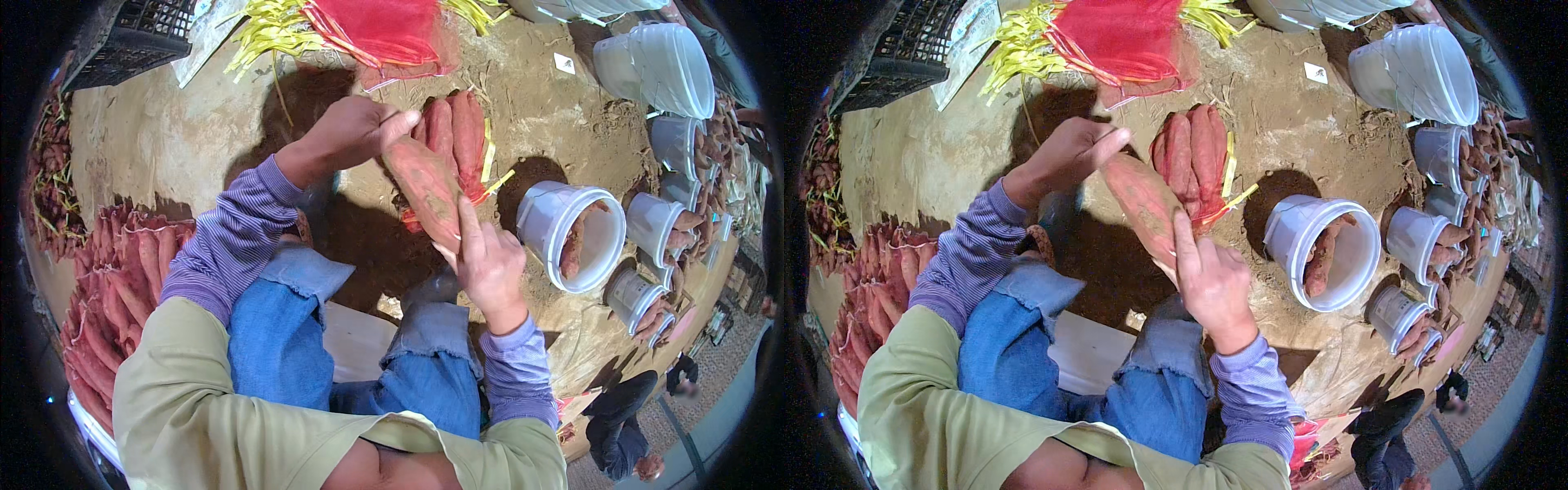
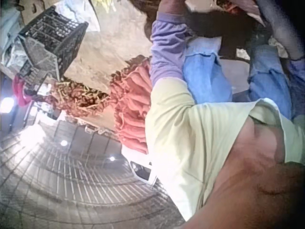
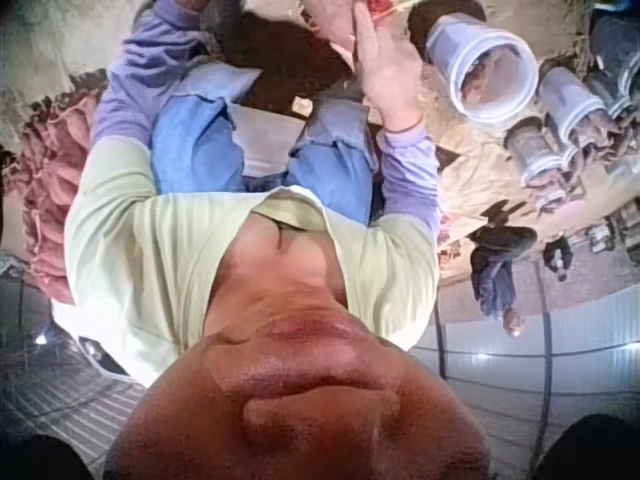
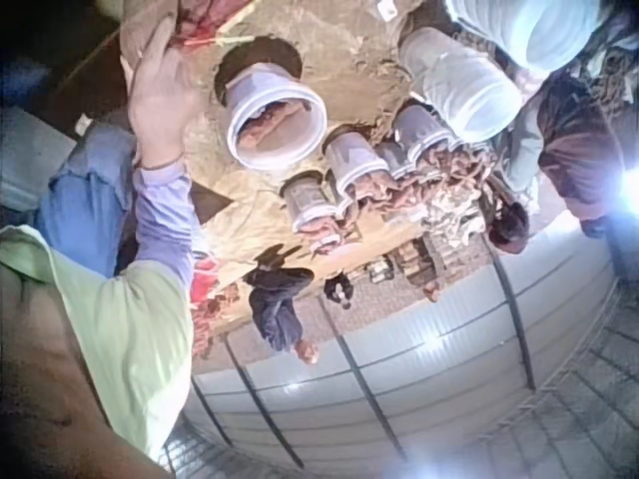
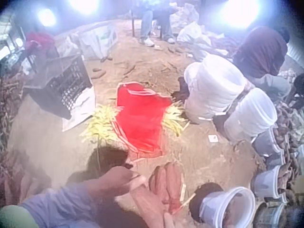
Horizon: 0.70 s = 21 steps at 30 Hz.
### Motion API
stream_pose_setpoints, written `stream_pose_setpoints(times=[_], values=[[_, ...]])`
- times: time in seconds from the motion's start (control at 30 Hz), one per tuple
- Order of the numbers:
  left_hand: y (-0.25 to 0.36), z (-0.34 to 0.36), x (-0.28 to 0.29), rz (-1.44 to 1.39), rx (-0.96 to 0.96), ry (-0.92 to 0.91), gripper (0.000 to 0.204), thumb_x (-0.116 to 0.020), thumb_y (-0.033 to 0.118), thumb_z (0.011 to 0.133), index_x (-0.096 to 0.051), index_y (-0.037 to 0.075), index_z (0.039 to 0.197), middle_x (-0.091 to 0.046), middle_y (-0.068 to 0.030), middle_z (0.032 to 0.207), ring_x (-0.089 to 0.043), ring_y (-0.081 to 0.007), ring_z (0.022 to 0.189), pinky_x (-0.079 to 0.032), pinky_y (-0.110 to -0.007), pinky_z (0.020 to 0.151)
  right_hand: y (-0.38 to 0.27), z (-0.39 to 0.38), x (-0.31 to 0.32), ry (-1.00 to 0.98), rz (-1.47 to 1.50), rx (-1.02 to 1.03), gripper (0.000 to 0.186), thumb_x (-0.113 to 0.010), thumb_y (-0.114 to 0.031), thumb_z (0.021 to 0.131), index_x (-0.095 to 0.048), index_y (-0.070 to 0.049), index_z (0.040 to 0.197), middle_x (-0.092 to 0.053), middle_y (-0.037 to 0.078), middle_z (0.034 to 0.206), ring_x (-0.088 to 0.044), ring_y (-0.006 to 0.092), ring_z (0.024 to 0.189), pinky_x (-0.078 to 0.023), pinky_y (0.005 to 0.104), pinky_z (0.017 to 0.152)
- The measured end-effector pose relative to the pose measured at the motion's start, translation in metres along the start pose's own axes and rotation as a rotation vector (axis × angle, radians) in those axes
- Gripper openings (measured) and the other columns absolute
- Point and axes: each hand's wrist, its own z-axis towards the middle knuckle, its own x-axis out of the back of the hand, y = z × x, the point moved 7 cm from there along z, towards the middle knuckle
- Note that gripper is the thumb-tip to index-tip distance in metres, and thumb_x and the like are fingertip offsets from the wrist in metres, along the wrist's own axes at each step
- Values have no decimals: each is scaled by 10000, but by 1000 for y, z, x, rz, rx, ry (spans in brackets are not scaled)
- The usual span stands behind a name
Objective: The person sits on the ground and repeatedly picks up sweet potatoes, places them into a red mesh bag, and ties the bag with a yellow plastic strip. The person then sets the tied bag aside and repeats the process with additional potatoes.
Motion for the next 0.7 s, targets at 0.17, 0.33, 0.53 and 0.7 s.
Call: stream_pose_setpoints(times=[0.17,0.33,0.53,0.7], values=[[-41,-2,12,-216,155,54,501,-459,359,966,-453,-68,705,-393,-40,546,-350,-95,563,-354,-322,511,-16,17,-20,-26,450,-146,674,-725,-262,770,-443,-23,1333,-618,154,864,-635,254,699,-509,335,638],[-58,-23,20,-743,385,17,404,-490,321,961,-597,41,690,-499,41,602,-435,-50,564,-353,-258,497,-23,20,-57,-207,1672,-449,451,-547,-300,939,-452,-37,1292,-578,88,958,-564,197,811,-444,284,741],[-63,-16,8,-1119,488,161,301,-523,333,946,-635,57,899,-606,11,822,-523,-82,708,-452,-254,650,-44,10,-82,-374,2550,-910,477,-361,-543,958,-517,-119,1111,-278,-46,596,-214,58,411,-201,209,415],[-81,-7,33,-206,223,449,320,-472,329,972,-644,59,982,-612,-60,798,-527,-146,716,-444,-249,714,-21,27,-55,136,1007,-340,633,-715,-244,819,-432,28,1316,-633,196,1038,-655,307,874,-525,355,745]])
